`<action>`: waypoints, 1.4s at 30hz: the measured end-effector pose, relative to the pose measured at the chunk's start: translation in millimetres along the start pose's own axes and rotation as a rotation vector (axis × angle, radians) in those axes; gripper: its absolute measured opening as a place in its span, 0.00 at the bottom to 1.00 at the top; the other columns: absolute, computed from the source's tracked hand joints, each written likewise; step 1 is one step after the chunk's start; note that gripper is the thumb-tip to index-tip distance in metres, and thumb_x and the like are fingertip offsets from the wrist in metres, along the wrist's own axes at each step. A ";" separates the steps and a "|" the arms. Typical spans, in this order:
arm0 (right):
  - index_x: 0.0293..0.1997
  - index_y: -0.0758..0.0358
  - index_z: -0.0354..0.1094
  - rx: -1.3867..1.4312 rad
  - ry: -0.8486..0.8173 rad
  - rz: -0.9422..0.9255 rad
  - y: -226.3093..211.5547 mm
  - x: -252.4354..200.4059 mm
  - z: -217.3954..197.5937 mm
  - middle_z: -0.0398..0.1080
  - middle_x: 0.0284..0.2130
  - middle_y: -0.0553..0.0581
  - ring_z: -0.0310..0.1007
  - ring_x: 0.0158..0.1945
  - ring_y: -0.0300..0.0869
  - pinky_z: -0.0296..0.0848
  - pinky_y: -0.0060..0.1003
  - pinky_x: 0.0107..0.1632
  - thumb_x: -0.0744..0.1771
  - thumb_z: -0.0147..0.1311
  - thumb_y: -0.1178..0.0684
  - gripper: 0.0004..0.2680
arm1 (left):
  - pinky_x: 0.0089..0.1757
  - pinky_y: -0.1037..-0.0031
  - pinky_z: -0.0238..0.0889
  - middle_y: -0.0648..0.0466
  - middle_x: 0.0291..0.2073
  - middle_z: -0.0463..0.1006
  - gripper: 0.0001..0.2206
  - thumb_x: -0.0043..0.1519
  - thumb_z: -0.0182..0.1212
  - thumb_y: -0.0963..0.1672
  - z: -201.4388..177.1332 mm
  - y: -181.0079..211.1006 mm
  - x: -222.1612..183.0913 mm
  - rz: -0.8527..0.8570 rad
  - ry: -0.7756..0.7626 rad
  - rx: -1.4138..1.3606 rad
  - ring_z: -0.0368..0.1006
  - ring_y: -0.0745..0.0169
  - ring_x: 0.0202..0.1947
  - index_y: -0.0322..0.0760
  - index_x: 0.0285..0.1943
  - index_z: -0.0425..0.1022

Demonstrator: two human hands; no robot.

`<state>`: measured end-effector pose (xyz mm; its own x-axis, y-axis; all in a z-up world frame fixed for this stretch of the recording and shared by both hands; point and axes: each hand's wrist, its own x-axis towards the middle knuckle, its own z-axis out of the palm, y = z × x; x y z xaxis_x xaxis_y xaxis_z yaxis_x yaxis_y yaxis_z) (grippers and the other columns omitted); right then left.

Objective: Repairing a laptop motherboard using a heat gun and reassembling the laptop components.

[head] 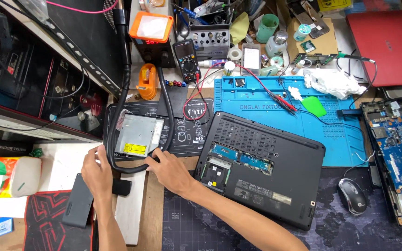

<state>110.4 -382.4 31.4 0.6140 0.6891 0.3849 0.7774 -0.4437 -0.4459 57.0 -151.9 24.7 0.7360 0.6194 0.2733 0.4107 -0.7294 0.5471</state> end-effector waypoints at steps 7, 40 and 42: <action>0.50 0.61 0.64 0.164 -0.095 -0.020 -2.2 2.5 -45.5 0.62 0.45 0.60 0.74 0.38 0.56 0.76 0.47 0.41 0.71 0.47 0.51 0.07 | 0.37 0.58 0.67 0.43 0.41 0.73 0.14 0.78 0.54 0.48 -5.2 42.6 -4.4 0.055 0.095 -0.032 0.74 0.45 0.36 0.30 0.59 0.76; 0.63 0.47 0.64 -0.142 -0.016 0.448 178.6 -81.0 -163.1 0.68 0.45 0.51 0.72 0.54 0.43 0.71 0.43 0.57 0.72 0.45 0.43 0.12 | 0.54 0.66 0.59 0.56 0.48 0.79 0.12 0.68 0.55 0.43 123.7 224.9 -51.2 0.501 -0.405 -0.532 0.74 0.56 0.53 0.47 0.59 0.77; 0.63 0.48 0.63 -0.126 -0.016 0.451 175.1 -80.4 -165.4 0.69 0.45 0.52 0.72 0.54 0.43 0.71 0.43 0.56 0.73 0.44 0.43 0.12 | 0.55 0.66 0.59 0.55 0.48 0.80 0.11 0.68 0.53 0.42 119.3 224.7 -53.2 0.445 -0.421 -0.584 0.74 0.54 0.55 0.45 0.57 0.78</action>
<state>219.7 -610.2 56.0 0.8932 0.4192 0.1625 0.4442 -0.7667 -0.4636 174.4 -383.3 38.7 0.9499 0.0655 0.3055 -0.2236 -0.5403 0.8112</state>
